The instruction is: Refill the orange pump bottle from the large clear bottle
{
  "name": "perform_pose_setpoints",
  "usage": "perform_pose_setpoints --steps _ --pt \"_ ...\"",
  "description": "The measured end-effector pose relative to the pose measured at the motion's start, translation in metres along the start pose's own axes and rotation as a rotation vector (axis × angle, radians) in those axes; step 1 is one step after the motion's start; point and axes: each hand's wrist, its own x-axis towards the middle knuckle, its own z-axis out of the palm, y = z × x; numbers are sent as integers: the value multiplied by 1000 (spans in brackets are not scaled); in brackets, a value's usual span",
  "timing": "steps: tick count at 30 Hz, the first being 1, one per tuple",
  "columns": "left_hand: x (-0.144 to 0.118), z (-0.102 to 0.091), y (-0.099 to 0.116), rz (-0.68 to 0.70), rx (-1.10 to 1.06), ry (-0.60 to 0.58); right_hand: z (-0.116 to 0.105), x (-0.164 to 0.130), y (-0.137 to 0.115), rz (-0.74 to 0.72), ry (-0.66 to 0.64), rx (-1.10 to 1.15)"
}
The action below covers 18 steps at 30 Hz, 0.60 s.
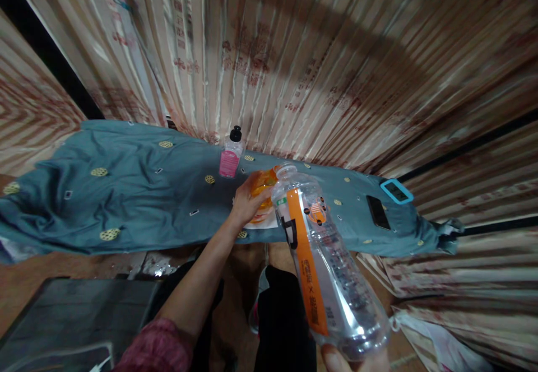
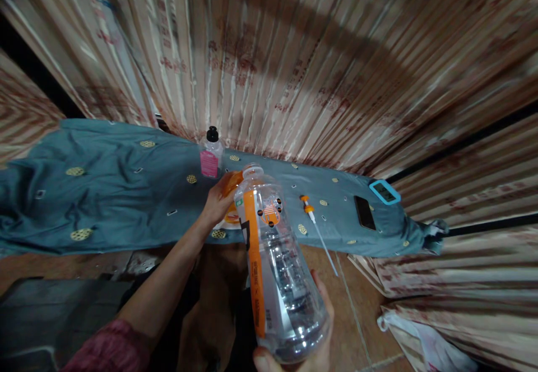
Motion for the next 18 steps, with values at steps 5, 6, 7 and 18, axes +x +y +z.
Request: perform_pose_setpoints --steps 5,6,7,18 --pt "0 0 0 24 -16 -6 15 7 -36 -68 -85 218" --pt "-1 0 1 24 -13 -2 15 7 -40 -72 -78 204" --pt "-1 0 2 20 -9 4 14 7 -43 -76 -74 186" --pt "-3 -1 10 -34 -10 7 11 10 -68 -79 -40 163"
